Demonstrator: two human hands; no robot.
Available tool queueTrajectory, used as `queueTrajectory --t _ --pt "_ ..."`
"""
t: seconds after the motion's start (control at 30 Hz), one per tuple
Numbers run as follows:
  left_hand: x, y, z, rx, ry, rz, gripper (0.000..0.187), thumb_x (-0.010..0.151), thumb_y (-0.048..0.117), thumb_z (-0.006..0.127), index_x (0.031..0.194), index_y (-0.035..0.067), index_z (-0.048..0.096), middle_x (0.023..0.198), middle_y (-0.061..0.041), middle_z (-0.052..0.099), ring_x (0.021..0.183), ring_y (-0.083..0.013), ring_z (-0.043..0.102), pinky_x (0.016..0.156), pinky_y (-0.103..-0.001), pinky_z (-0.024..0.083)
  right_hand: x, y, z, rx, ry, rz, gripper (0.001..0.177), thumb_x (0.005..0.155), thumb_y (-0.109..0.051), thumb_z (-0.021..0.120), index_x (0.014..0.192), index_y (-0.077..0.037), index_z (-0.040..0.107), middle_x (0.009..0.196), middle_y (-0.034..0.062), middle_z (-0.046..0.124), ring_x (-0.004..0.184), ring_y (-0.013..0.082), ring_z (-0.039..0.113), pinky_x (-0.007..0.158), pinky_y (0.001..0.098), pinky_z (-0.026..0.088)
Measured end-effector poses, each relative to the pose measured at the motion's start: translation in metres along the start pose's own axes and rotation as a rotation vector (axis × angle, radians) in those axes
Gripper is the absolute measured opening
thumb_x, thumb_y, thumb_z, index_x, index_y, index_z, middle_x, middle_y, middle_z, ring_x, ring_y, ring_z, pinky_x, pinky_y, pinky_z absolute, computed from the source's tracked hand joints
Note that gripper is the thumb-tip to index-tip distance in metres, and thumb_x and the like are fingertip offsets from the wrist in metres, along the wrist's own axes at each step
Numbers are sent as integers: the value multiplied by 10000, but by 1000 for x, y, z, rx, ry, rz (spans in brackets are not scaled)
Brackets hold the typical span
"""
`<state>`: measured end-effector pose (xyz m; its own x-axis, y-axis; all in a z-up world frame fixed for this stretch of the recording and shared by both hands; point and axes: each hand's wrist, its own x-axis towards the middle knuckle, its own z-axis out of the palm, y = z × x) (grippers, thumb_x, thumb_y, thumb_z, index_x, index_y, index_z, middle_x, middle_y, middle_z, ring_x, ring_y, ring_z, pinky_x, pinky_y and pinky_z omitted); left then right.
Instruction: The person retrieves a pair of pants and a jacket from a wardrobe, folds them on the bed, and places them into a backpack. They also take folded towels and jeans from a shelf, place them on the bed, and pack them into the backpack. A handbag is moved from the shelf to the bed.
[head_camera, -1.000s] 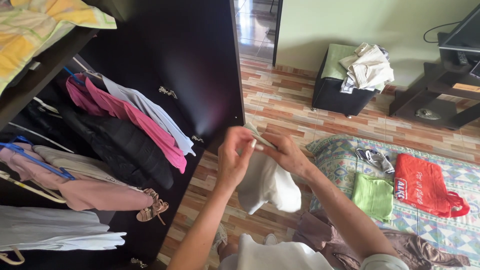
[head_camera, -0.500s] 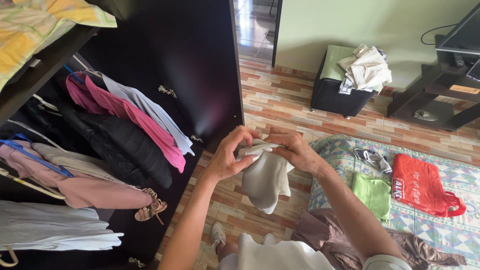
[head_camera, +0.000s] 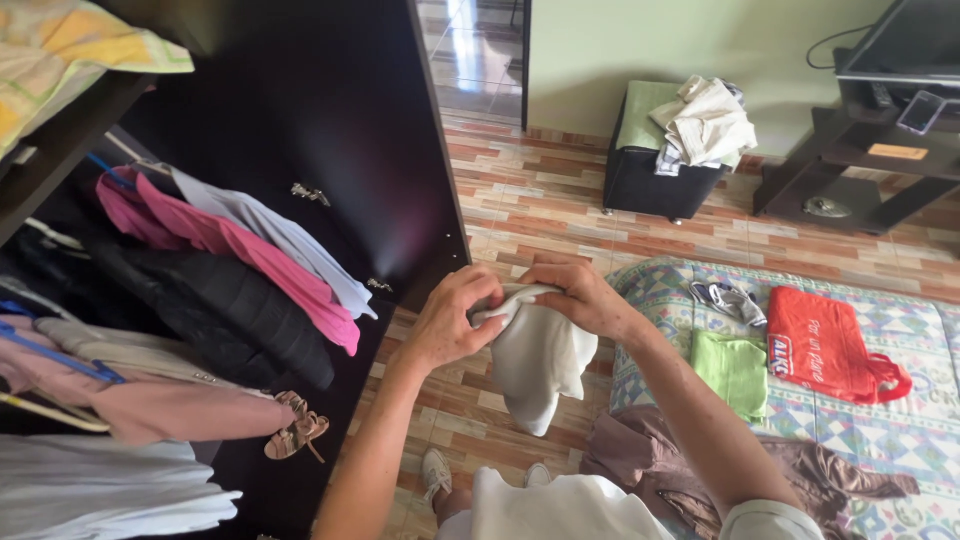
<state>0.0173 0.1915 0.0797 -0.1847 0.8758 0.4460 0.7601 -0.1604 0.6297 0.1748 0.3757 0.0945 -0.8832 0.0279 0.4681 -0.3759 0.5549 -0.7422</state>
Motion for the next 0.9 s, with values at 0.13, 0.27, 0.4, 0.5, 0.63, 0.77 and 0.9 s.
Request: queueTrajectory --t 0.13,0.27,0.4,0.5,0.63,0.77,0.9 --pt "4 -9 1 -9 -37 -11 315 743 203 818 720 178 505 743 -10 558 758 -261 631 702 -365 500 -12 4 1 24 22 39 159 929 -48 700 1076 10 691 799 112 580 760 265 643 750 415 536" --pt "5 -18 11 -237 29 -107 301 701 133 802 846 150 539 828 -46 599 827 -235 634 769 -373 499 -27 33 -1 78 57 141 225 884 -45 755 1075 -23 638 832 101 642 807 236 660 784 413 543" --pt "6 -23 29 -442 88 -252 208 884 240 760 1015 108 667 892 -79 651 910 -187 636 863 -364 507 -36 41 -10 126 123 137 208 879 -42 770 1037 -49 634 859 88 655 828 203 645 819 386 542" --pt "-4 -72 70 -457 97 -252 180 1028 228 577 1093 61 591 900 -76 619 898 -194 569 843 -393 495 -43 45 -10 132 190 116 201 880 -39 772 1025 -47 633 883 84 658 857 196 638 843 387 535" --pt "36 -21 61 -305 157 -175 179 1027 232 562 1075 67 514 838 -175 609 792 -283 627 793 -439 520 -60 70 -15 139 301 77 240 885 -59 789 1047 -44 613 952 102 603 918 242 607 883 389 503" --pt "71 7 53 -99 101 -19 313 1024 409 612 1087 117 517 790 -161 648 743 -369 703 699 -436 535 -73 74 -10 284 416 49 333 891 -89 808 987 -81 490 1026 98 529 985 220 515 921 343 441" --pt "96 26 39 130 -20 167 356 997 447 654 1027 114 530 723 -126 679 661 -311 727 633 -374 549 -87 99 12 363 469 64 431 806 -104 892 995 -59 507 1025 74 484 980 197 494 917 346 428"
